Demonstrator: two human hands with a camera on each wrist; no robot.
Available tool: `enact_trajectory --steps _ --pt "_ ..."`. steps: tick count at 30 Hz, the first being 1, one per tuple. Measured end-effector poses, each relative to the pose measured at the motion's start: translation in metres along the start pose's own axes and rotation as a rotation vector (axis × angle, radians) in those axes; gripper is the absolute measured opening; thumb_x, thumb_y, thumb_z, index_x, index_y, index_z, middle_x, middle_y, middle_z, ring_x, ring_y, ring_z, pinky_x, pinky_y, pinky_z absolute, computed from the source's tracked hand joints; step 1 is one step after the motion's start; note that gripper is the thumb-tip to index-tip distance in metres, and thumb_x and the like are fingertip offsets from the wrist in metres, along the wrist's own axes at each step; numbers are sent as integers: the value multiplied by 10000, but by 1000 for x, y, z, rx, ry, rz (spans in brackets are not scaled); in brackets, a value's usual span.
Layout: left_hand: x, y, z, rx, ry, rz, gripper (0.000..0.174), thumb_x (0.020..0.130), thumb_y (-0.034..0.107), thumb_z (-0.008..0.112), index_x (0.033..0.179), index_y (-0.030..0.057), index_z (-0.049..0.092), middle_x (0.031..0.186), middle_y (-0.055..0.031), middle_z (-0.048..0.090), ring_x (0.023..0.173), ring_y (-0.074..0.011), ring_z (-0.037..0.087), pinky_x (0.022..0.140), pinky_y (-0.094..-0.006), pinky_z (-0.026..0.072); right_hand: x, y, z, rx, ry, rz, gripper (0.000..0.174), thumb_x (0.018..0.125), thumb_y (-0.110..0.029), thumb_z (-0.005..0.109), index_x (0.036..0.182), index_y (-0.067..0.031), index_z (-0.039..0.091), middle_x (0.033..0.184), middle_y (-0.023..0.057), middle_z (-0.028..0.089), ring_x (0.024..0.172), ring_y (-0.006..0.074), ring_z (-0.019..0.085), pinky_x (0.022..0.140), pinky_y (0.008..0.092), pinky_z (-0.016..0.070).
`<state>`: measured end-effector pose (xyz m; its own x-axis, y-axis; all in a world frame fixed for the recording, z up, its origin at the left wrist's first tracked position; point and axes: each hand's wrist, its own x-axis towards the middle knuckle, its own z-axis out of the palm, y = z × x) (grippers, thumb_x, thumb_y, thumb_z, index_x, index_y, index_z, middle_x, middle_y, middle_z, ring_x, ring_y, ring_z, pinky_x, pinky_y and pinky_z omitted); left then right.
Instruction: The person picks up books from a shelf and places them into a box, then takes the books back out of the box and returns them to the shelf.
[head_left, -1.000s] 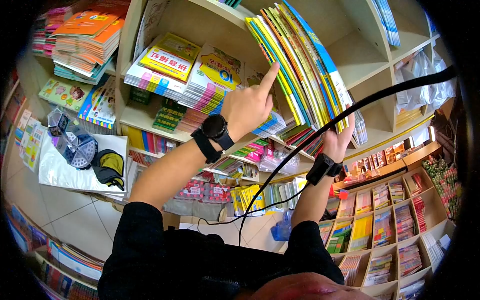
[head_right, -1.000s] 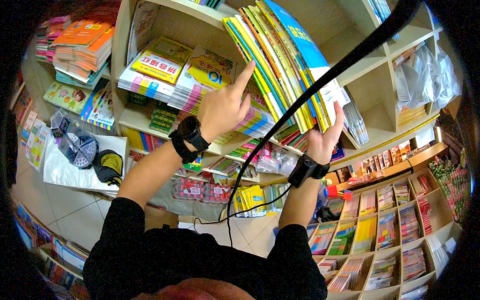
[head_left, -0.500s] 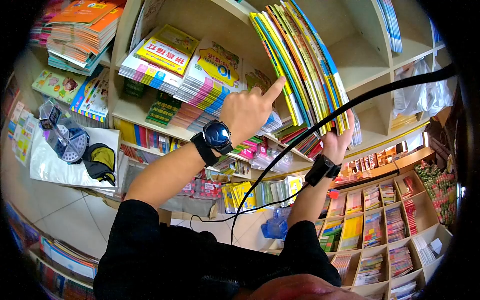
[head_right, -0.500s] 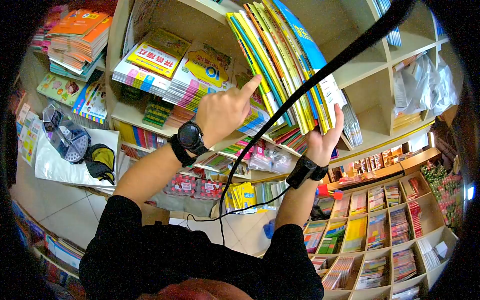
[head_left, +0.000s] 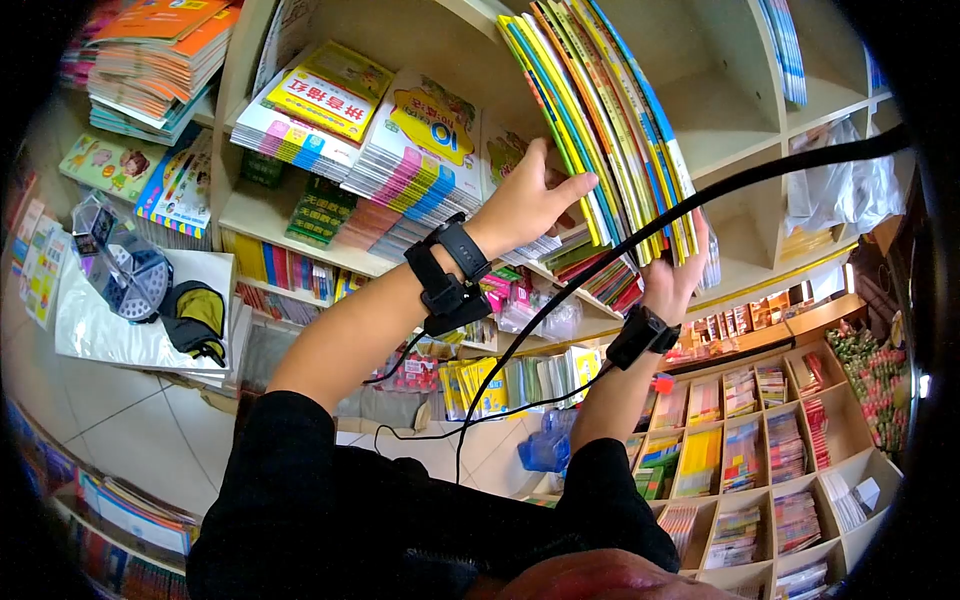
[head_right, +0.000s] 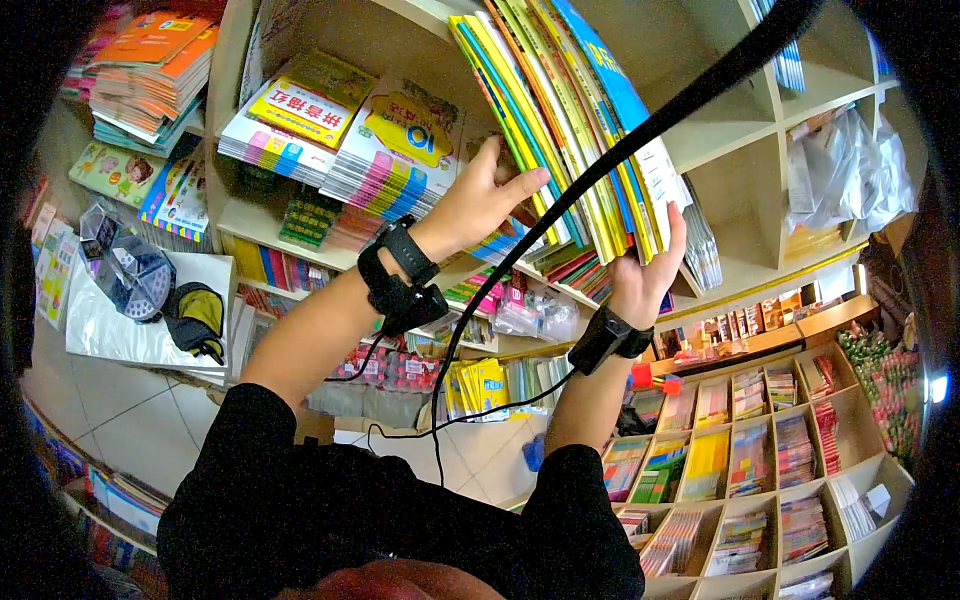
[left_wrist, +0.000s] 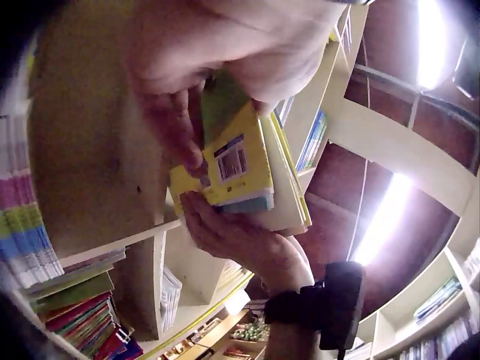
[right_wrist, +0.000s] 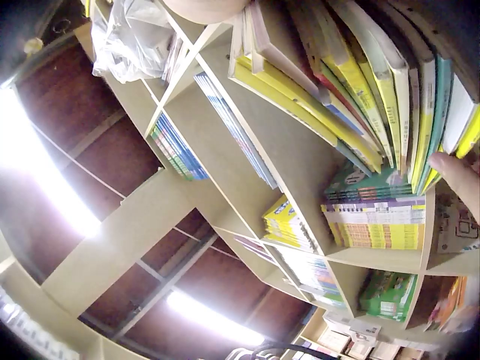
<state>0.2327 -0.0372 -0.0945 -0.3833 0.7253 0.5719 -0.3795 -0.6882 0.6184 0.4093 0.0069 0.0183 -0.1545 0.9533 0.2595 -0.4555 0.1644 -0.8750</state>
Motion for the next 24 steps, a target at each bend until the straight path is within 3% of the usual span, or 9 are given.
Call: enact_trajectory --steps 4,7,10,12,14,16,20,24 --pt "-1 5 -2 -21 -62 -96 355 897 206 604 1115 -27 447 957 -130 628 811 -169 638 683 -301 527 -7 2 11 -30 19 -45 352 932 -269 485 1126 11 574 1079 147 631 941 264 621 859 389 506" --pt "2 -21 -7 29 -46 59 320 924 226 569 1151 16 490 821 -45 606 639 -80 562 533 -238 456 -9 5 9 -61 45 -78 370 909 -284 509 1151 -8 557 1111 134 616 969 267 605 865 399 496" --pt "-3 -7 -9 122 -40 -77 311 920 206 572 1153 16 496 817 -41 601 649 -80 562 534 -239 455 -3 6 3 -46 11 -73 413 878 -295 545 1190 -25 537 1167 129 594 1022 284 581 904 428 469" --pt "-2 -4 -8 101 -33 -28 297 917 197 571 1140 15 500 794 -37 593 628 -74 551 511 -236 443 -5 5 5 -27 27 -31 411 876 -293 546 1194 -32 539 1178 127 592 1024 285 583 903 428 472" --pt "-2 -1 -8 106 -45 -108 296 897 157 559 1129 -9 482 924 -97 616 791 -142 589 702 -296 488 -5 4 7 -25 20 -25 383 900 -292 504 1170 -24 550 1144 130 606 999 276 598 879 413 491" --pt "0 -2 -6 116 -18 -35 312 877 149 567 1129 -12 481 943 -113 615 825 -169 593 737 -310 484 -5 3 8 -28 14 -13 365 949 -289 420 1124 -7 572 1077 134 634 949 259 629 832 384 529" --pt "11 -19 -8 191 41 107 376 814 126 585 1142 -19 472 998 -153 611 915 -246 597 833 -346 463 -5 3 9 -11 3 9 358 936 -284 435 1116 -8 576 1077 132 638 922 260 635 817 378 528" --pt "22 -19 -9 139 76 125 377 794 109 587 1132 -23 486 1013 -149 620 923 -258 604 840 -351 462 1 1 2 26 -27 34 373 920 -278 468 1146 3 563 1117 145 623 977 280 615 878 389 496"
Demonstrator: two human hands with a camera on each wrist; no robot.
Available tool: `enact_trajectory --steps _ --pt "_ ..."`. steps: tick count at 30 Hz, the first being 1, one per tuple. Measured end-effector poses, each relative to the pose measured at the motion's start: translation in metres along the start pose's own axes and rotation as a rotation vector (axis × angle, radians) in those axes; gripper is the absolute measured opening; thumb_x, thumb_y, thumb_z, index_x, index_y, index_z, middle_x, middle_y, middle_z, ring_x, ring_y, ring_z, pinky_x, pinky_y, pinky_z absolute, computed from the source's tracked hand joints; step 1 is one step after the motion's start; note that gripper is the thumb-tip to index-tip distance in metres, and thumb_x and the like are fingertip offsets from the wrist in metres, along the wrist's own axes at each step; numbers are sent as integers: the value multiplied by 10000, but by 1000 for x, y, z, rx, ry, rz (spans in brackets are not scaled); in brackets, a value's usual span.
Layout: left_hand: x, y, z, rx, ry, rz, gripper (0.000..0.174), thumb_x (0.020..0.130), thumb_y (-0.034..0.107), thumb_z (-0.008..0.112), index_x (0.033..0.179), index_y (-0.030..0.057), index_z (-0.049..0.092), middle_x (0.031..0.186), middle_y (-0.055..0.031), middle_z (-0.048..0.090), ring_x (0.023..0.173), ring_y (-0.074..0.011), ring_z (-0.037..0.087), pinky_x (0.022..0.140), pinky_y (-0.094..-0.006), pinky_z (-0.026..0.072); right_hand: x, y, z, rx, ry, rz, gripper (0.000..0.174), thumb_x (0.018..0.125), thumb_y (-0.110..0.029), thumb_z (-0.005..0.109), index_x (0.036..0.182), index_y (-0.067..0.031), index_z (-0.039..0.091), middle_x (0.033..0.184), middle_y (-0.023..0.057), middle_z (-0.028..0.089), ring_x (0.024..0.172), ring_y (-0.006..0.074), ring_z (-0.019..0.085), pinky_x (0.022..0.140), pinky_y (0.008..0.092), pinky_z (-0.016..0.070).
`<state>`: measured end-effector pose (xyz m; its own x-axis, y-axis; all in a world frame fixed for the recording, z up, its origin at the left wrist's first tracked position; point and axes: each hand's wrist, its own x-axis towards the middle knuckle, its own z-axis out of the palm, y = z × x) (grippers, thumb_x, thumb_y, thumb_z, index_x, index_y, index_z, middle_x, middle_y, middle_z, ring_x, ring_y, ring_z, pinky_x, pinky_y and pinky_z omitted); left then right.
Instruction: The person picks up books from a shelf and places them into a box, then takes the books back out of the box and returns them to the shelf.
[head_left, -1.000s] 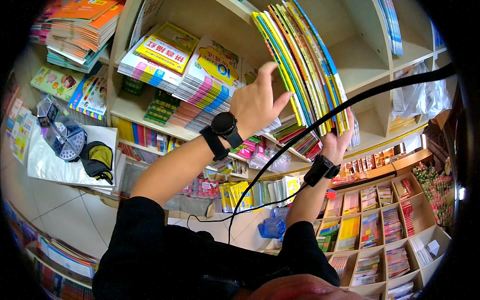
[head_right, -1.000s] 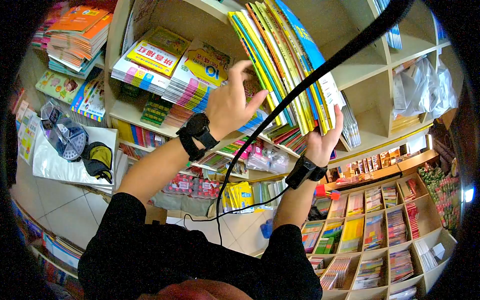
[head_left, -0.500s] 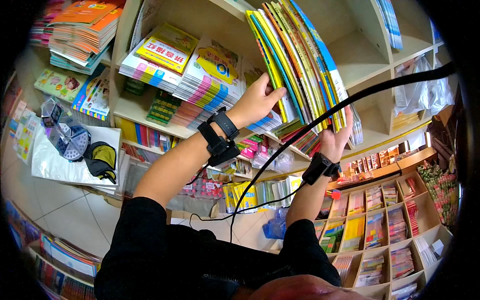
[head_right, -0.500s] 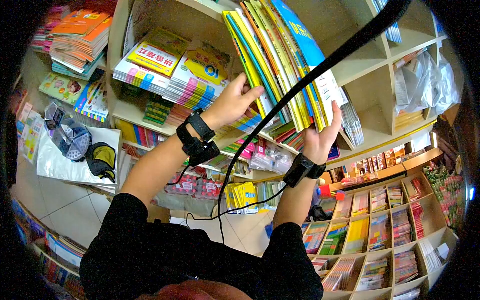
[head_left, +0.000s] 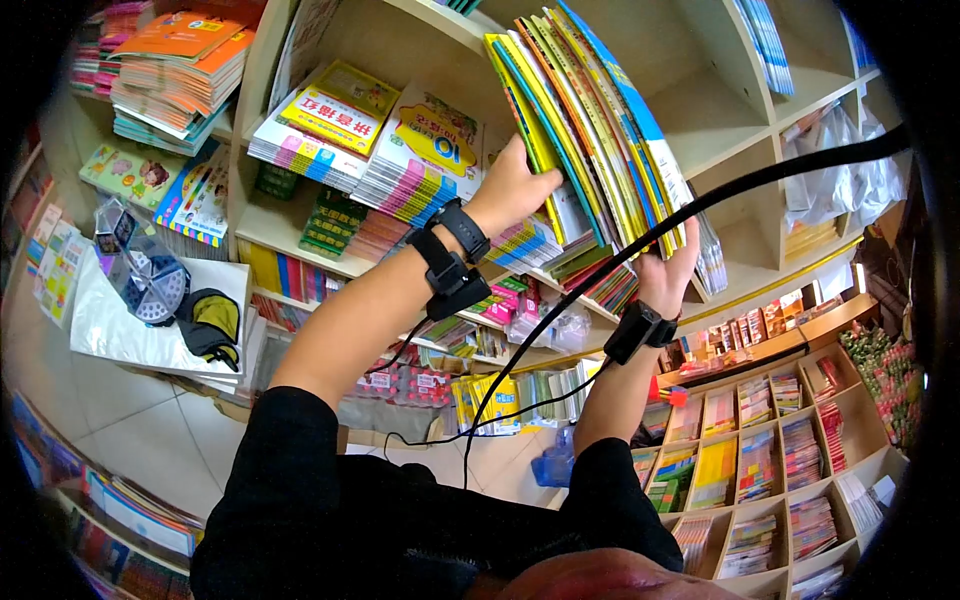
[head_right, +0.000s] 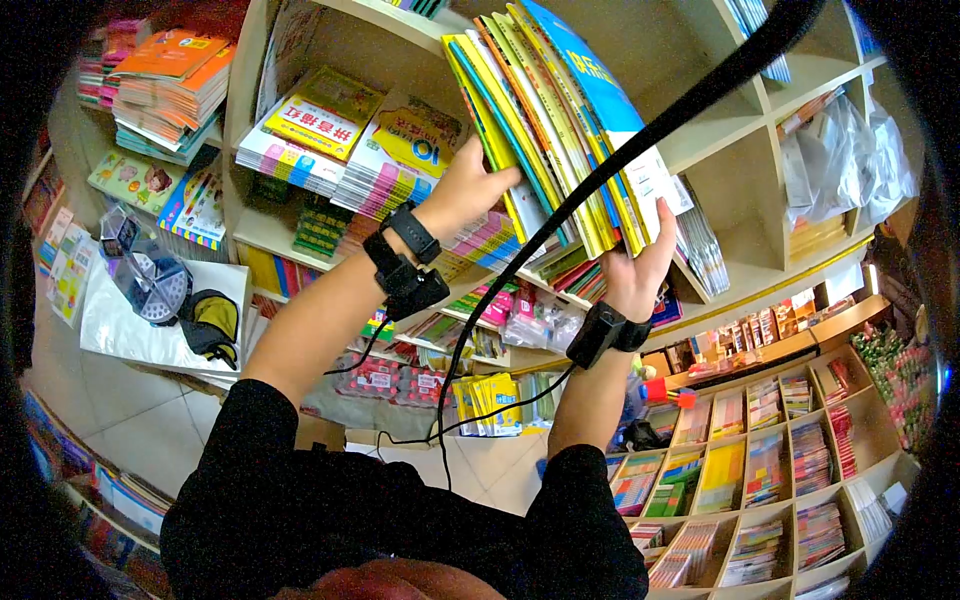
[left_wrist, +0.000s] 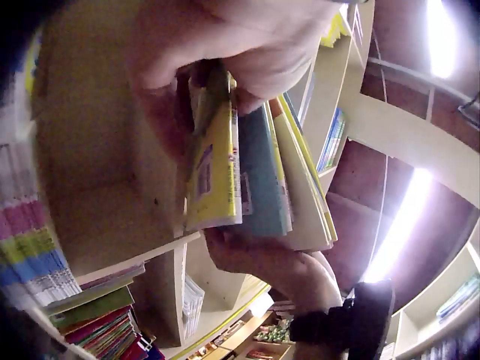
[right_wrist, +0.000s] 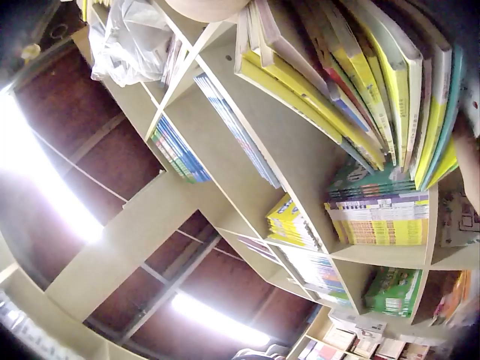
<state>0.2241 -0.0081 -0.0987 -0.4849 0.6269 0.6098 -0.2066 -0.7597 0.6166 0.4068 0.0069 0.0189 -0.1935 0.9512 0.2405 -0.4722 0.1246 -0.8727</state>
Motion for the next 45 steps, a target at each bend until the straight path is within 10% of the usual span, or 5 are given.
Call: enact_trajectory --steps 7,23,42,45 --pt "20 16 10 -163 141 -187 278 865 81 498 1120 1 574 1061 -68 623 941 -144 572 839 -299 443 0 -4 6 50 -24 27 380 874 -267 522 1166 -24 533 1128 122 607 975 271 597 871 417 481" --pt "31 26 16 -87 166 -409 273 834 37 447 1061 -76 548 1006 -138 603 883 -222 603 797 -374 485 22 -12 9 242 -29 51 261 911 -141 459 1084 41 530 1065 173 621 958 318 610 848 416 517" --pt "13 34 12 -149 119 -313 303 894 51 417 1193 72 450 1102 -88 567 941 -233 617 738 -414 563 8 -4 2 264 -32 26 295 872 -198 564 1105 -18 551 1096 136 616 956 279 600 874 383 486" --pt "11 33 12 -149 124 -287 304 893 42 425 1197 59 436 1099 -98 565 945 -245 616 748 -427 565 11 5 -16 121 -182 -192 371 859 -29 516 1214 35 430 1179 152 548 1061 245 540 934 336 434"
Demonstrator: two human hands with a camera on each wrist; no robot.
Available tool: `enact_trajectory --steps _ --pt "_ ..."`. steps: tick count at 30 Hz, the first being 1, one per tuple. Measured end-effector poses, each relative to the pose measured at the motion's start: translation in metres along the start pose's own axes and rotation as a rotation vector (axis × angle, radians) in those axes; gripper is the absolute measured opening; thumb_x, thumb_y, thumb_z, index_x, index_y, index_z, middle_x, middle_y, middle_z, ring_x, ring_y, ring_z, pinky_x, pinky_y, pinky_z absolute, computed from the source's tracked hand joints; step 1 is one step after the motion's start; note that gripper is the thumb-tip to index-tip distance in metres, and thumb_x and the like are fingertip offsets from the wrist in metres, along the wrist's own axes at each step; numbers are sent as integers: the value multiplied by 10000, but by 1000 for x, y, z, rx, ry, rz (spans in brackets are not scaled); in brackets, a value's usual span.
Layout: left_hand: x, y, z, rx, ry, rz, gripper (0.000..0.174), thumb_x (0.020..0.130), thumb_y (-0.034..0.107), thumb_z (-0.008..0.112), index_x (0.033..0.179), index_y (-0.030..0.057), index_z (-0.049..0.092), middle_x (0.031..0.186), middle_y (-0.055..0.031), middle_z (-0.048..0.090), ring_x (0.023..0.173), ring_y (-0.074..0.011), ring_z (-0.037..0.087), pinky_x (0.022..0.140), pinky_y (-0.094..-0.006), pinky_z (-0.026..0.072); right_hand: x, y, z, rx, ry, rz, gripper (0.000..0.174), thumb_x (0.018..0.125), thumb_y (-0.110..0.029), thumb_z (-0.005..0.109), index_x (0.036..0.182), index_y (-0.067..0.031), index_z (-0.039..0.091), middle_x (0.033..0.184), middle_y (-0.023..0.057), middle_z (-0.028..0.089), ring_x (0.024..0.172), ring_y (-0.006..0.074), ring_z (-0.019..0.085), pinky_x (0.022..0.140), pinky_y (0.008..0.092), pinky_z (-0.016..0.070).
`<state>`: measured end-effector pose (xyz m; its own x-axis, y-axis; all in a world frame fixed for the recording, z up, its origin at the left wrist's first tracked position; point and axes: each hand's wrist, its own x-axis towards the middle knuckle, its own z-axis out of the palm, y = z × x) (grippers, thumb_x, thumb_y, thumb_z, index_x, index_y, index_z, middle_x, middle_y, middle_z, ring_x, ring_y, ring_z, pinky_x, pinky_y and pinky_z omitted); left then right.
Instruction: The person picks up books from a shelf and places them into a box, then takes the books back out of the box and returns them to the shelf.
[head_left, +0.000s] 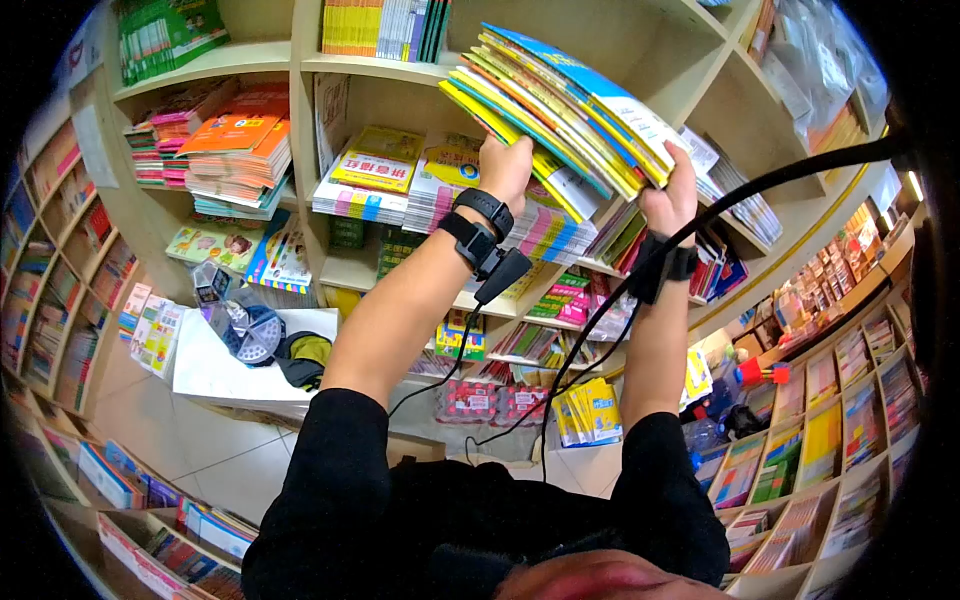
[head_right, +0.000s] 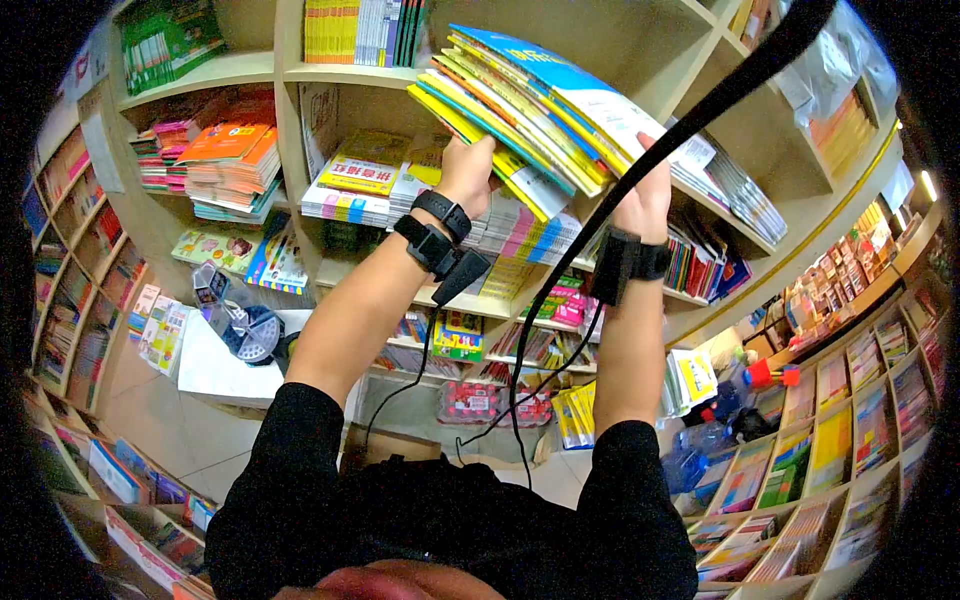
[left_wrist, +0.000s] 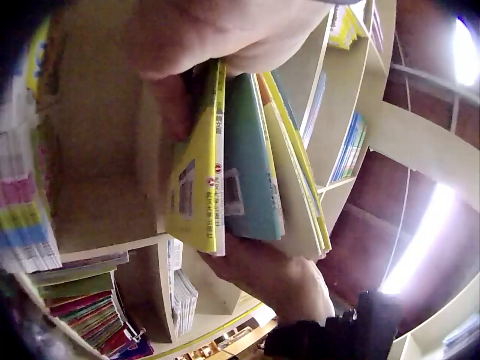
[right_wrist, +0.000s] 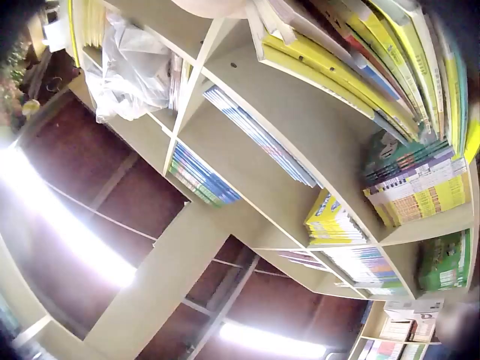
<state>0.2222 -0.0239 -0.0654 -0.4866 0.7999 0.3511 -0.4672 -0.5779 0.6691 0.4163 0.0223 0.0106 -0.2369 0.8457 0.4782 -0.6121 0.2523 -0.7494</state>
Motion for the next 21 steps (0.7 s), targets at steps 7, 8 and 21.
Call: enact_trajectory --steps 7,8,21 --pt "-64 29 -8 32 49 149 302 819 9 574 1109 -37 504 1012 -103 610 895 -178 588 800 -305 460 8 -15 39 -269 -38 24 236 899 -29 408 1108 54 480 1084 188 594 990 321 594 931 464 465" --pt "-81 41 -16 50 22 151 312 823 7 572 1123 -41 499 1029 -104 610 906 -176 592 801 -298 464 42 -5 12 -278 -90 127 229 913 -53 386 1087 54 491 1064 194 603 947 321 610 864 510 492" --pt "-153 219 -74 1068 -14 633 266 868 39 604 1106 -62 542 1040 -116 638 904 -154 604 820 -288 472 22 44 85 303 536 -191 494 812 -73 581 1221 117 379 1158 185 557 937 297 619 780 429 528"
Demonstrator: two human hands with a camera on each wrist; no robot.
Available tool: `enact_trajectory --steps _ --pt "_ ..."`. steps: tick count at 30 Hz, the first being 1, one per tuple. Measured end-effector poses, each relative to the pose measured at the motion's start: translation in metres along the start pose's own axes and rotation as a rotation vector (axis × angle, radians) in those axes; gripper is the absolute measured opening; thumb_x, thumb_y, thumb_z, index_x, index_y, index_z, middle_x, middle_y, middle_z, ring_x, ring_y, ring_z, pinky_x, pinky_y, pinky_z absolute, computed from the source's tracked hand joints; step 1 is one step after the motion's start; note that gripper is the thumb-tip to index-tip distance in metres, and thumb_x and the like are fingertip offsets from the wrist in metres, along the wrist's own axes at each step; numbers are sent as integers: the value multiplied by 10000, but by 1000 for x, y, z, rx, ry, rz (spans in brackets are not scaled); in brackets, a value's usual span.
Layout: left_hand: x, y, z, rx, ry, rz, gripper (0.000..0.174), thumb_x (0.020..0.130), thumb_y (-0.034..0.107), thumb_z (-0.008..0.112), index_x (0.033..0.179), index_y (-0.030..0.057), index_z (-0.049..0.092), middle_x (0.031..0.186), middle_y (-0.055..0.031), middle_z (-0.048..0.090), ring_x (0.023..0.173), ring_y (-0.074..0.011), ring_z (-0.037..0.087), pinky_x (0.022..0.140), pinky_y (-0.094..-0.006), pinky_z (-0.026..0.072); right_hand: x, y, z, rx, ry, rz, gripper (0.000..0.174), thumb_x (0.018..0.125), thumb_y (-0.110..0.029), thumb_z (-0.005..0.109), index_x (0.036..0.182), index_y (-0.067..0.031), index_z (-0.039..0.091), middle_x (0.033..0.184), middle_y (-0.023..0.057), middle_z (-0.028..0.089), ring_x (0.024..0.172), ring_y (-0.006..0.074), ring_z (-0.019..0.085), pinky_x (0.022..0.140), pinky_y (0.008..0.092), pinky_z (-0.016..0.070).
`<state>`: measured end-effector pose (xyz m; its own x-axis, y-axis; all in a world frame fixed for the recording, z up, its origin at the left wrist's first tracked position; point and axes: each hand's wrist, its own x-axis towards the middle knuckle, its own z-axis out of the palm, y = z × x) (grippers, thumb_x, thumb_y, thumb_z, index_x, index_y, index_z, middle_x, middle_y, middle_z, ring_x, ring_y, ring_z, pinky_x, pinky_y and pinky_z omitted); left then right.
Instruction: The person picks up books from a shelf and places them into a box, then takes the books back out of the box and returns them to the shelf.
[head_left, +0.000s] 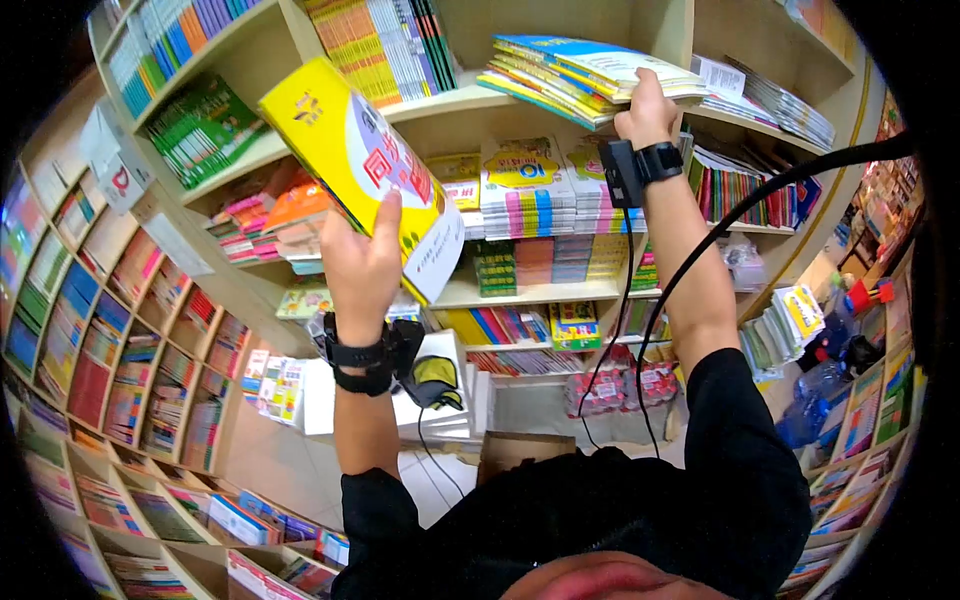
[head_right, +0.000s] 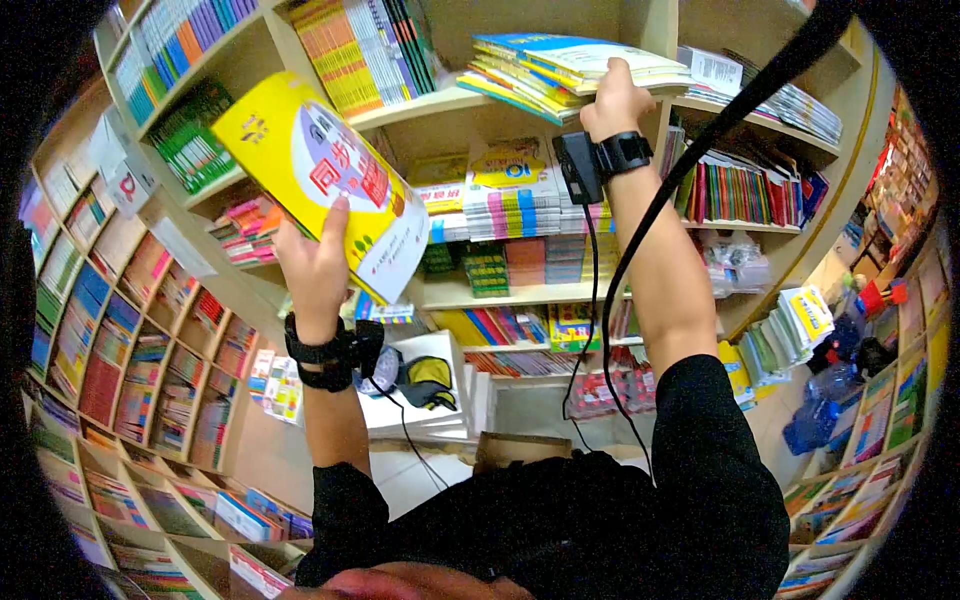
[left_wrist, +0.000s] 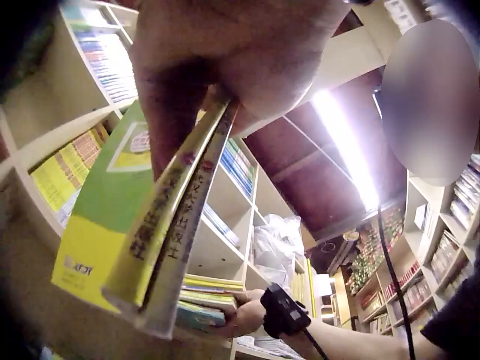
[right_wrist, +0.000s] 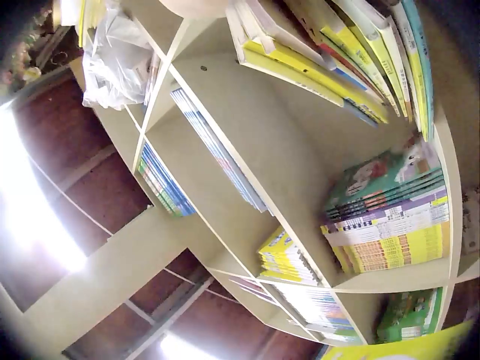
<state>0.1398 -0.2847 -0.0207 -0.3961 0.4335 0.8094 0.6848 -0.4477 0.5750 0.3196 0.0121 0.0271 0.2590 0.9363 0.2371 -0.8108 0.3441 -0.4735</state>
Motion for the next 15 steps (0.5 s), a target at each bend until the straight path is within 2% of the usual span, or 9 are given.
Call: enact_trajectory --steps 2,4,6,7,8,10,11,13,15 --pt "32 -2 8 -174 23 81 260 875 51 605 1099 -67 543 1039 -115 637 903 -145 592 823 -285 464 3 2 -2 19 4 9 518 806 -56 583 1234 128 357 1163 192 550 937 300 618 790 431 525" --pt "70 -13 19 -157 9 150 259 868 40 595 1092 -72 529 1028 -124 639 907 -170 597 827 -301 457 2 -3 -7 -22 -40 56 536 790 -40 602 1234 139 361 1190 198 534 960 288 611 800 408 518" --pt "103 -21 38 -104 89 243 260 864 52 598 1081 -77 536 995 -137 656 885 -191 614 807 -311 464 9 1 -11 -23 -82 39 580 782 -35 615 1252 139 326 1215 206 517 994 284 597 830 391 503" --pt "114 -24 47 62 134 333 266 859 72 600 1070 -80 540 933 -168 672 841 -236 643 769 -337 479 12 4 -13 -6 -55 45 657 775 -48 632 1277 134 249 1238 209 495 1045 274 567 879 380 472" --pt "128 -35 58 126 174 366 294 848 106 606 1069 -76 542 891 -212 668 819 -315 658 730 -377 494 16 6 -13 7 -47 44 657 775 -48 632 1277 134 249 1238 209 495 1045 274 567 879 380 472" --pt "142 -41 77 262 247 326 326 829 145 611 1071 -65 548 859 -238 657 792 -386 642 687 -428 498 21 12 -18 -24 -46 72 717 775 -71 643 1289 118 181 1246 207 478 1079 262 537 917 375 443" --pt "147 -45 85 272 236 327 326 829 145 611 1071 -65 548 859 -238 657 792 -386 642 687 -428 498 19 10 -18 -3 -73 80 746 773 -88 651 1289 104 148 1260 208 455 1100 258 511 936 365 425" --pt "152 -53 100 506 306 236 363 825 217 597 1063 -54 558 802 -252 646 735 -416 626 648 -473 493 13 8 -17 7 -64 94 753 774 -89 650 1290 100 135 1265 206 446 1107 257 501 942 363 419" --pt "164 -63 112 578 312 251 391 828 241 588 1082 -55 558 768 -258 637 705 -419 623 633 -485 490 16 11 -18 27 -77 94 761 773 -91 653 1275 100 115 1262 211 424 1124 252 474 956 359 404"
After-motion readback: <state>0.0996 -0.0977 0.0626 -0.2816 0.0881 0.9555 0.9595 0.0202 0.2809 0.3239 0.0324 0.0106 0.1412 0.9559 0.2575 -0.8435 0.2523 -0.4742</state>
